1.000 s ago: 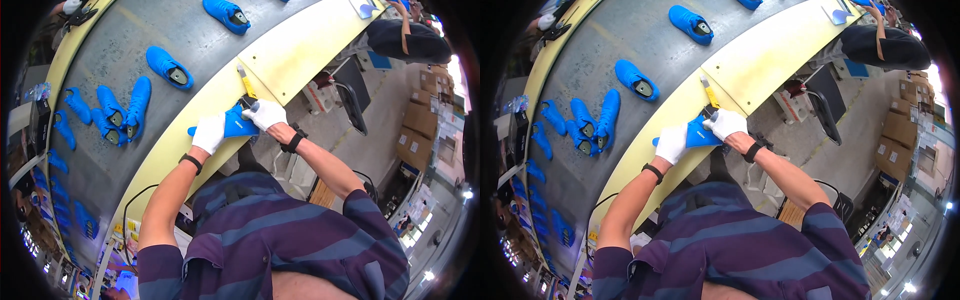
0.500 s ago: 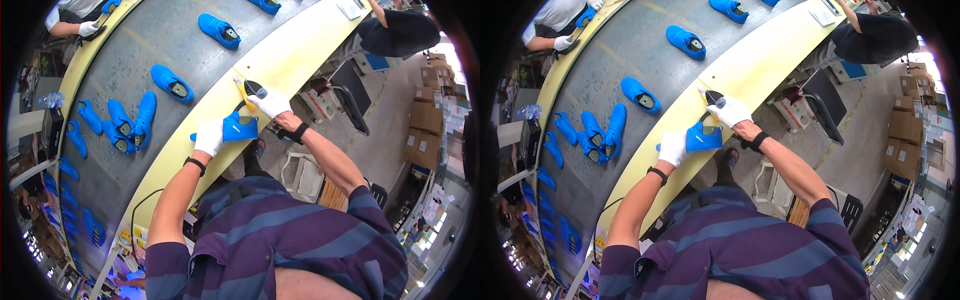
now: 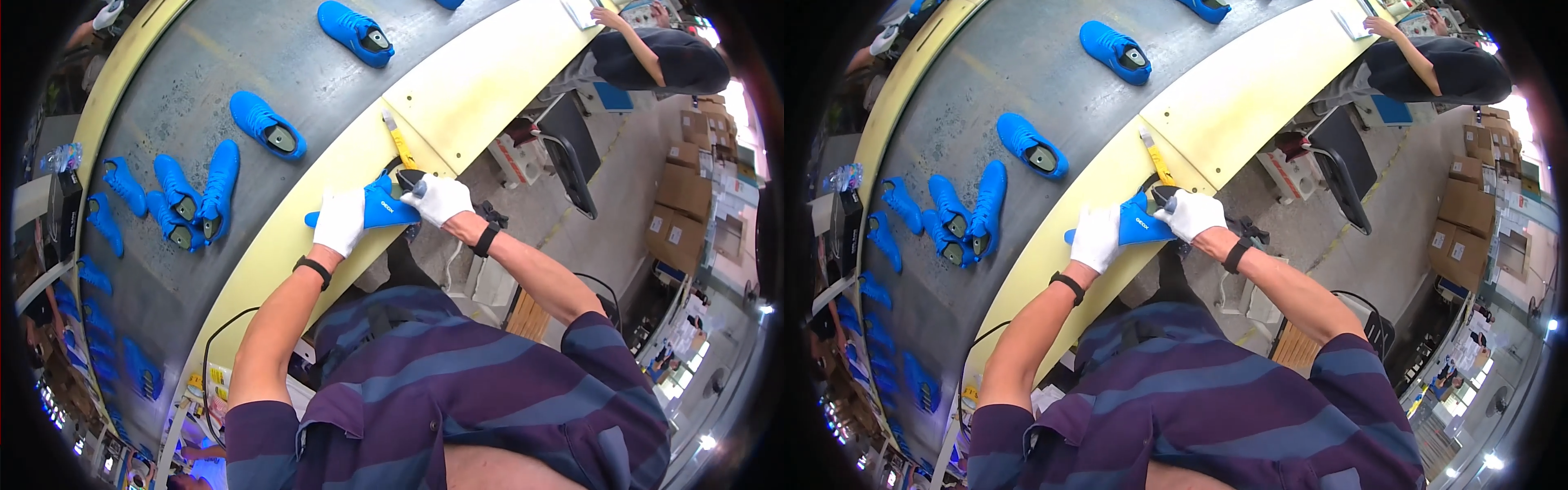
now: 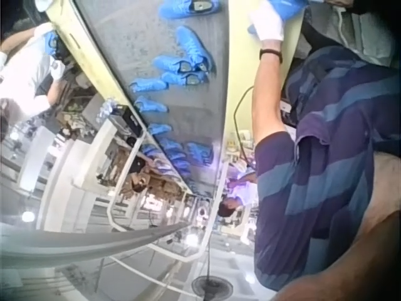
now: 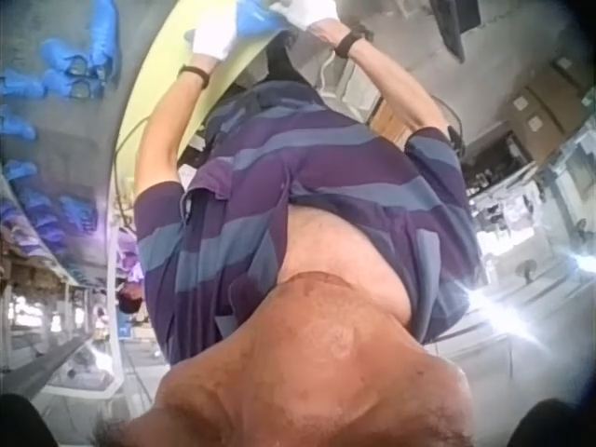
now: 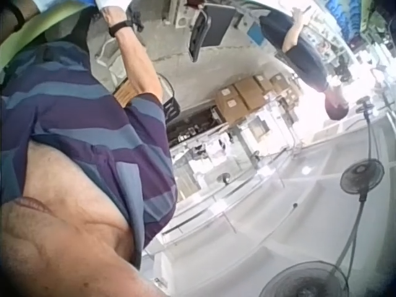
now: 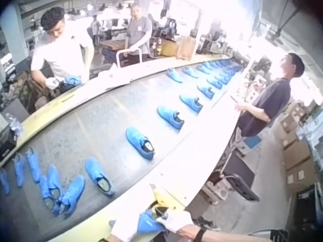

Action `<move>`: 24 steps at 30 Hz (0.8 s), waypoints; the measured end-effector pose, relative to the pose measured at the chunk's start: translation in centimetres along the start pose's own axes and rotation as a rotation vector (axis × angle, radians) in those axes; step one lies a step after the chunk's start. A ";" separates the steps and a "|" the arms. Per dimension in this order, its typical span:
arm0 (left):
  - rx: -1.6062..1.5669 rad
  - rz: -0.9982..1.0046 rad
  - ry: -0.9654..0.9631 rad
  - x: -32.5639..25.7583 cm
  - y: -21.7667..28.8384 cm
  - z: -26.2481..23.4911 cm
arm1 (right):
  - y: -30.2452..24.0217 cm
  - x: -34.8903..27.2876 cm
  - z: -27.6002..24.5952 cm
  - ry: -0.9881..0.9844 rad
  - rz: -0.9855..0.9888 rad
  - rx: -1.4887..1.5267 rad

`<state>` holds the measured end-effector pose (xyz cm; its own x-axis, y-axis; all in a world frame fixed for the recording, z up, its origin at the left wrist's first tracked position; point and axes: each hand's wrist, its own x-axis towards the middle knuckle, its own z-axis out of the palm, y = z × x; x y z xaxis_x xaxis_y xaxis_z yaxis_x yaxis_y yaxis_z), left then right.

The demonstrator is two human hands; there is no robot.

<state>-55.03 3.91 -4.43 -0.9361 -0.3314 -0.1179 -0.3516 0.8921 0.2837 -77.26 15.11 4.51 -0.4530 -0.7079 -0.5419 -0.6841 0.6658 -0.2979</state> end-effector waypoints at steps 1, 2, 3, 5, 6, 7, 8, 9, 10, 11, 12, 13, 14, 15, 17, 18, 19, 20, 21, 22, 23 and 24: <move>-0.004 -0.011 -0.061 0.5 0.3 -0.3 | 0.1 0.0 -0.4 -0.011 -0.007 0.005; 0.001 -0.028 -0.118 0.7 0.2 -0.5 | 0.0 0.2 -0.3 -0.010 -0.011 0.009; 0.008 -0.029 -0.117 0.7 0.0 -0.4 | 0.0 0.5 -0.2 0.031 -0.049 0.006; 0.088 0.027 -0.027 1.0 -0.1 -0.5 | 0.0 1.1 -0.2 0.083 -0.090 0.009; 0.099 0.031 -0.022 1.1 0.0 -0.6 | -0.2 1.5 -0.2 0.063 -0.085 0.006; 0.082 0.026 -0.023 1.2 0.2 -0.9 | -0.4 1.8 -0.2 0.046 -0.080 0.003; 0.065 0.023 -0.022 1.5 0.4 -1.2 | -0.3 2.0 -0.1 0.060 -0.080 0.008; 0.077 0.032 -0.015 1.7 0.5 -1.5 | -0.2 2.1 0.0 0.087 -0.094 0.061; 0.034 0.022 -0.015 2.0 0.5 -1.9 | 0.1 2.2 0.0 0.113 -0.107 0.114; -0.010 0.007 -0.022 1.7 0.7 -2.0 | -0.1 2.2 -1.2 0.106 -0.127 0.155; 0.000 0.012 -0.020 1.4 1.0 -1.7 | 0.2 3.5 -1.1 0.127 -0.082 0.127; 0.008 -0.037 -0.037 1.2 1.5 -1.1 | 1.3 4.3 -1.0 0.140 -0.084 0.133; 0.020 -0.083 -0.048 1.6 1.0 -0.8 | 2.4 5.2 -1.1 0.160 -0.086 0.139; 0.023 -0.083 -0.049 1.9 1.0 -1.1 | 3.4 4.1 -1.2 0.288 -0.172 0.213; 0.051 -0.083 -0.125 1.8 1.0 -1.4 | 3.8 2.7 -3.0 0.229 -0.135 0.237; 0.049 -0.081 -0.125 1.8 1.0 -1.6 | 3.4 1.6 -4.3 0.212 -0.129 0.243; 0.041 -0.067 -0.097 1.6 0.9 -1.8 | 3.5 0.5 -4.4 0.167 -0.163 0.213; 0.030 -0.040 -0.064 2.0 1.0 -2.1 | 4.9 -0.2 -2.8 0.212 -0.203 0.214; 0.023 -0.039 -0.065 2.1 1.1 -2.3 | 4.9 -1.2 -2.3 0.177 -0.197 0.232; 0.027 -0.040 -0.073 2.2 1.2 -2.4 | 5.0 -2.1 -1.8 0.140 -0.191 0.250; 0.033 -0.045 -0.078 2.3 1.4 -2.5 | 4.9 -2.7 -1.3 0.099 -0.222 0.234; 0.023 -0.050 -0.082 2.3 1.3 -2.1 | 4.6 -2.6 0.2 0.101 -0.219 0.052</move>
<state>-57.66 3.71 -2.32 -0.9131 -0.3501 -0.2089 -0.3963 0.8824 0.2535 -79.17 20.07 4.38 -0.3537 -0.8548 -0.3797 -0.7431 0.5034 -0.4410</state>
